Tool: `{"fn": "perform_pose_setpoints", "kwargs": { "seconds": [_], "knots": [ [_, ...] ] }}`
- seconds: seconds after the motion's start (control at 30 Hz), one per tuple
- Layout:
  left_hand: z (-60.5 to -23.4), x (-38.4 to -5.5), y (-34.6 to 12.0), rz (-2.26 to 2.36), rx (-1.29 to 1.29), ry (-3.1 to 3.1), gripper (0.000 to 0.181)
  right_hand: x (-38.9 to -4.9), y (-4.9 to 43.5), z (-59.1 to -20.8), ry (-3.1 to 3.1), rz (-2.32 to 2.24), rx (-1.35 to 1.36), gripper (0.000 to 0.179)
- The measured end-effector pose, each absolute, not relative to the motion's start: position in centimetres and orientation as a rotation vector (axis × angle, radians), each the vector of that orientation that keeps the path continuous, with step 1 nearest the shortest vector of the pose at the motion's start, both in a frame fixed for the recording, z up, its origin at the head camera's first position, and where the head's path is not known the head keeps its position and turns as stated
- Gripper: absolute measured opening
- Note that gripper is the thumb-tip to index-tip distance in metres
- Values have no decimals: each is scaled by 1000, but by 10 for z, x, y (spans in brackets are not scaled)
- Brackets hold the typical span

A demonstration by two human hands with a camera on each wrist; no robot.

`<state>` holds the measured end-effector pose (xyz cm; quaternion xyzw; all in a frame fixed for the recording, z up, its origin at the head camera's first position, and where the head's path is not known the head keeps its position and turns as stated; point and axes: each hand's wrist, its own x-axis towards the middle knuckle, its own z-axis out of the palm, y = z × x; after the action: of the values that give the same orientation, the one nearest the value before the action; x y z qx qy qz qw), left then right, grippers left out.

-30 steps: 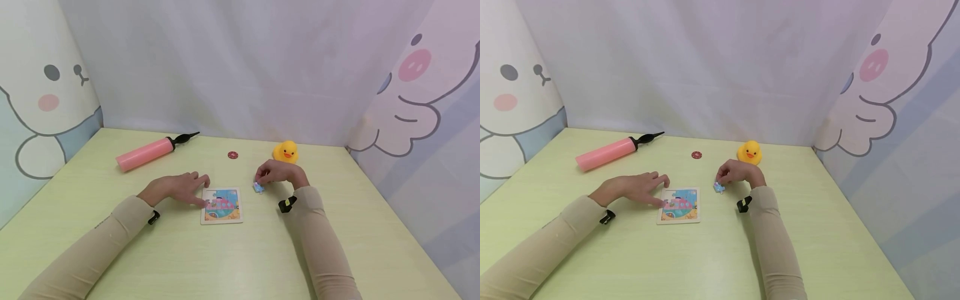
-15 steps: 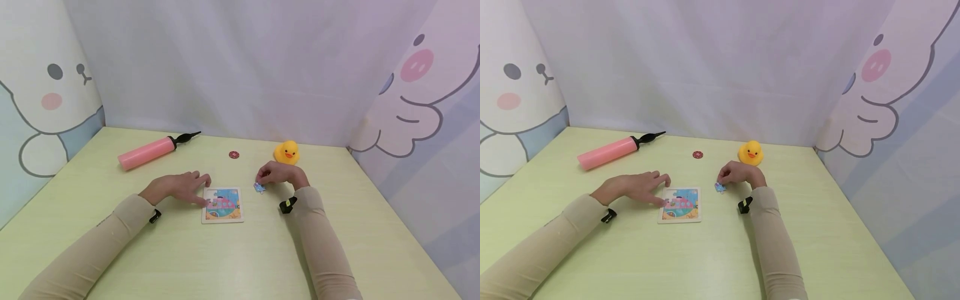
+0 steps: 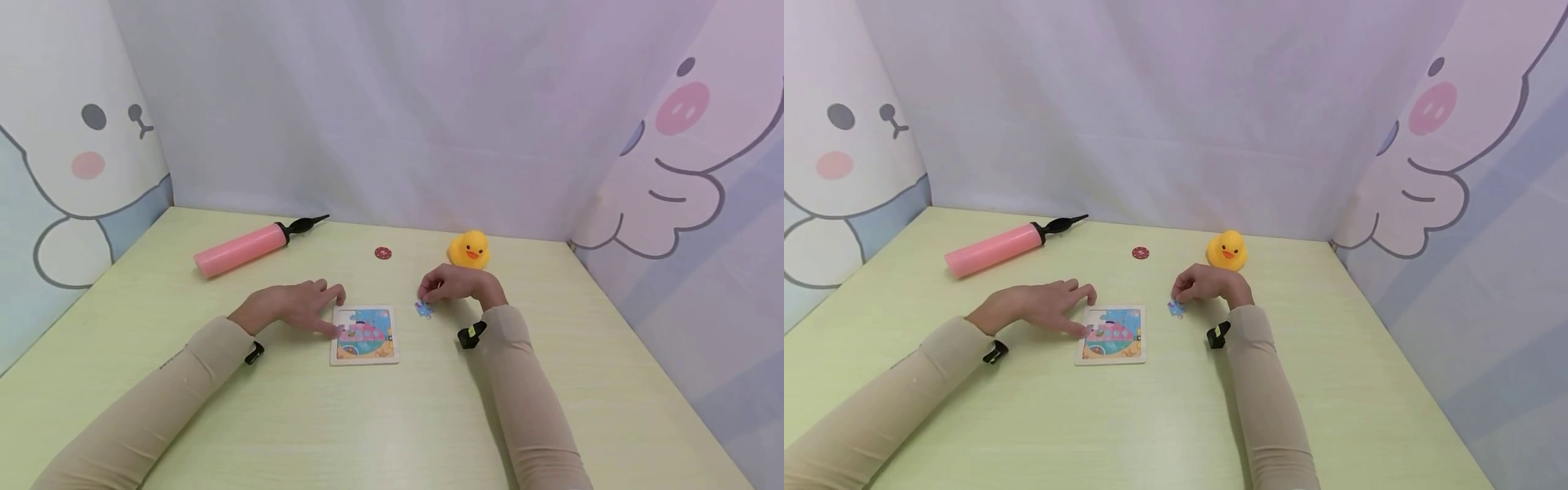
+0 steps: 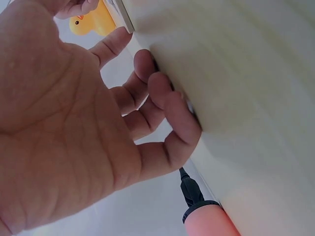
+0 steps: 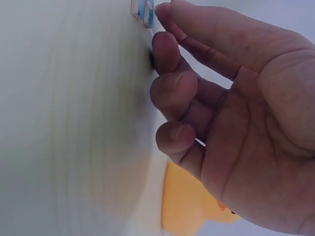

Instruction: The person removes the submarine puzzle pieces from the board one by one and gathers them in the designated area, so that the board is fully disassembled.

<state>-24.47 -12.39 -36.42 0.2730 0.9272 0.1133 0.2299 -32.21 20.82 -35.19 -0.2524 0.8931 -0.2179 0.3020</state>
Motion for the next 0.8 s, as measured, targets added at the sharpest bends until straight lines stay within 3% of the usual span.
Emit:
{"fn": "perform_pose_setpoints", "kwargs": {
  "seconds": [0.8],
  "knots": [
    [-366,-246,-124,311,753,2555,58,-321,211,-350,2318,-572,-658,10]
  ]
}}
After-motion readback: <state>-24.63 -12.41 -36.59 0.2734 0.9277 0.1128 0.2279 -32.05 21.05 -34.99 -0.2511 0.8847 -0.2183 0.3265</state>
